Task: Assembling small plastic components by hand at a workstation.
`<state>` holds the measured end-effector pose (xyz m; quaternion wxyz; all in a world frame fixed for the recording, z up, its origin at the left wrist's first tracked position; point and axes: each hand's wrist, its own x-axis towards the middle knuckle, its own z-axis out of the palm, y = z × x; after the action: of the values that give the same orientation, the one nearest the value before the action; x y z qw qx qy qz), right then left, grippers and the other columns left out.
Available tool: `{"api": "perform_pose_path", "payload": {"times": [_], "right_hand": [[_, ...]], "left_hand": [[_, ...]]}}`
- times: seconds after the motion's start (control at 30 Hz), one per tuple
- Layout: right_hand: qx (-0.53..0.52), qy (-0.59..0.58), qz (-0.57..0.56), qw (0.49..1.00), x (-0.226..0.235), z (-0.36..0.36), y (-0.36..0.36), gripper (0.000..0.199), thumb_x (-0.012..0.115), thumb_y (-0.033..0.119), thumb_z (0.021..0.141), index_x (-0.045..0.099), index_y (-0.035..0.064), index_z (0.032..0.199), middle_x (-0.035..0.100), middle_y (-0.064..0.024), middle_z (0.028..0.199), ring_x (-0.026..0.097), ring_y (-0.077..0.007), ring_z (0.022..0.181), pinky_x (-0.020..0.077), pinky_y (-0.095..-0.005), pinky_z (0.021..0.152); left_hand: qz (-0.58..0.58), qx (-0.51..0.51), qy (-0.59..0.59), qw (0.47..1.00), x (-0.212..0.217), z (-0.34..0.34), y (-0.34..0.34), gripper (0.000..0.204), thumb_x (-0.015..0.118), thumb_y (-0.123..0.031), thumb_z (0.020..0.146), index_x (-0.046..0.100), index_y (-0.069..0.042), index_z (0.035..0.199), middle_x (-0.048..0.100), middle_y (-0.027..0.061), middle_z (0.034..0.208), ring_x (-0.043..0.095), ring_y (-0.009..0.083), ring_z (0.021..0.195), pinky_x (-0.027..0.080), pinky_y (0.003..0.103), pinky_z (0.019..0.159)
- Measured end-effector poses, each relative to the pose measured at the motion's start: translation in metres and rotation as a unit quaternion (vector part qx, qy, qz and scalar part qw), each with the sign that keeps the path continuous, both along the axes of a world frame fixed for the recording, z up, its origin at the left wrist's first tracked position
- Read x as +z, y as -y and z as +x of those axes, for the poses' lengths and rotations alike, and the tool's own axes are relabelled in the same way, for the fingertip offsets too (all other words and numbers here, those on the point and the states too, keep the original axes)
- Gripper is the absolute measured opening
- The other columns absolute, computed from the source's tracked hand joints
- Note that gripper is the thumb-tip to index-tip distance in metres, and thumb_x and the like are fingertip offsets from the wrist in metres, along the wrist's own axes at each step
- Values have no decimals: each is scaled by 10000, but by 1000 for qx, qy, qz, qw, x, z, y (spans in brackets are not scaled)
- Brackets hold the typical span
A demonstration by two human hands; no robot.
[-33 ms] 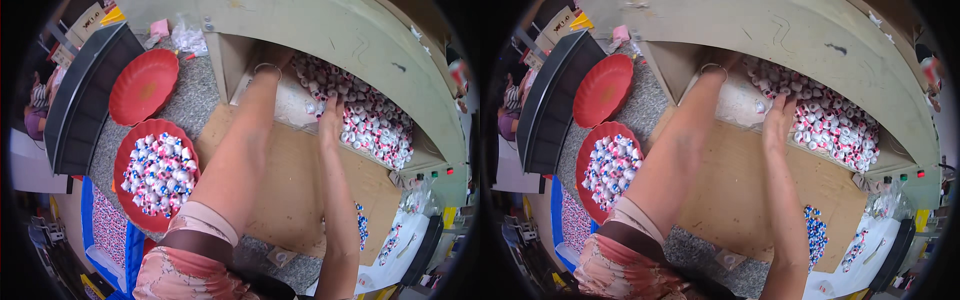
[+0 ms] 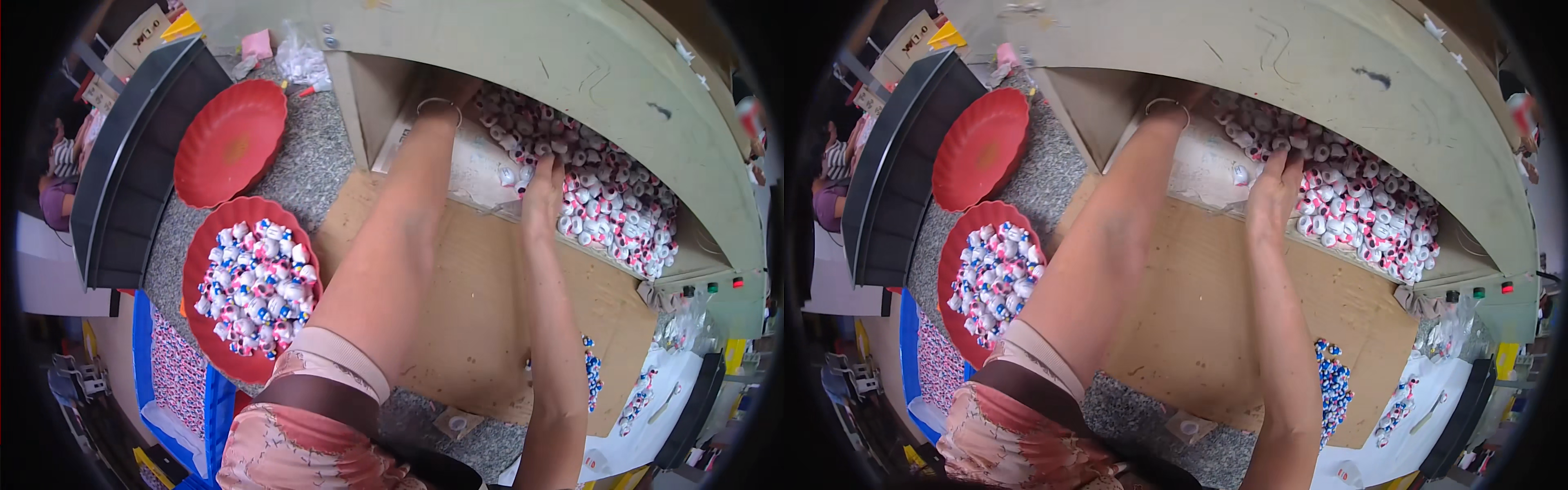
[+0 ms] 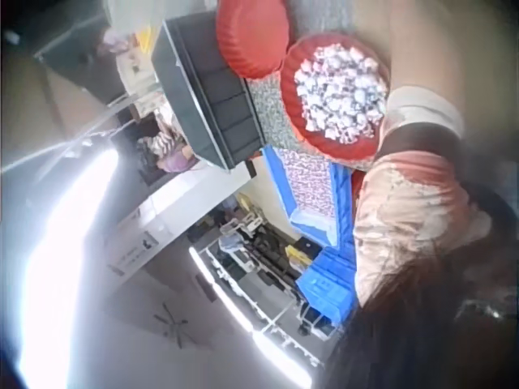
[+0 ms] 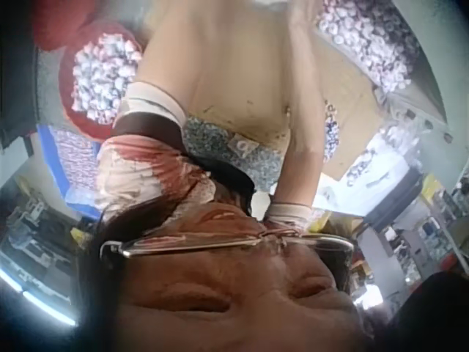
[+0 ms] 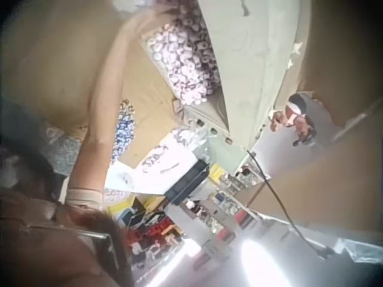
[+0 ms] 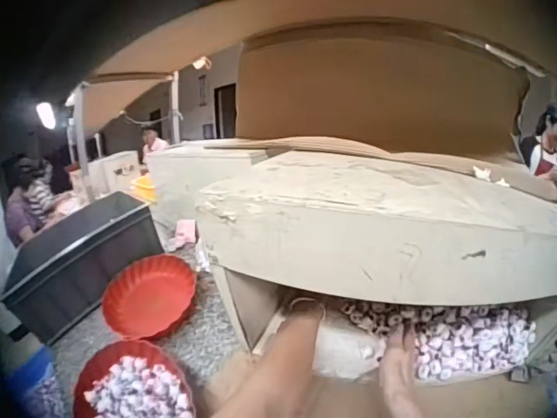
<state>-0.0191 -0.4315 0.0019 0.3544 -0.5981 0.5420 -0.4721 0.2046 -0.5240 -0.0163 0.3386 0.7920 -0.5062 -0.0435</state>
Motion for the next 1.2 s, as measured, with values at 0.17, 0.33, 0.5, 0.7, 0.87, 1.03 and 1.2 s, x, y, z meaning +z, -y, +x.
{"api": "perform_pose_path", "payload": {"times": [0.17,0.33,0.5,0.7,0.87,1.03,1.2], "right_hand": [[33,51,76,995,-13,8,42,649,349,494,1024,532,-40,1345,579,-251,1323,548,-381,1200,381,-386,1047],[57,166,93,980,-23,20,84,703,361,534,1029,361,13,1502,433,-151,1509,399,-265,1384,271,-319,1139],[51,52,24,997,-20,25,70,668,324,523,1020,488,13,1418,531,-236,1407,483,-369,1323,353,-379,1089],[35,-21,22,999,-2,-6,8,612,412,504,981,633,14,1274,639,-250,1250,588,-370,1177,407,-396,1021],[41,131,-37,990,-3,-24,-46,473,524,352,985,660,-36,1217,684,-174,1194,607,-232,1097,433,-337,979],[6,192,-5,981,-6,-37,-98,433,587,312,963,676,-50,1181,702,-110,1121,594,-158,1030,444,-297,951],[9,181,20,983,-20,-53,-123,449,559,336,971,684,-59,1143,697,-121,1093,601,-180,1006,453,-317,916]], "left_hand": [[-78,-10,-86,993,-2,-12,20,534,524,-345,955,540,8,1355,518,247,1403,479,355,1306,362,408,1108],[-121,-102,-222,962,10,-21,5,528,526,-350,958,553,5,1347,535,225,1399,497,315,1295,367,384,1099],[-129,-170,-328,920,2,-50,-23,522,529,-356,960,567,2,1339,553,202,1394,516,276,1284,373,359,1090],[-156,-214,-194,945,10,-69,-75,421,536,-339,926,671,-79,1228,670,104,1236,594,203,1130,426,308,993],[-114,-216,-398,884,20,-107,-145,391,591,-367,947,742,-17,1032,718,66,1029,617,144,987,450,276,918],[-148,-206,-328,910,20,-128,-183,357,665,-362,903,757,-27,984,692,51,979,604,149,955,455,290,892],[-138,-215,-340,905,16,-141,-209,341,715,-340,866,762,-19,970,703,71,1005,626,167,944,476,301,874]]}}
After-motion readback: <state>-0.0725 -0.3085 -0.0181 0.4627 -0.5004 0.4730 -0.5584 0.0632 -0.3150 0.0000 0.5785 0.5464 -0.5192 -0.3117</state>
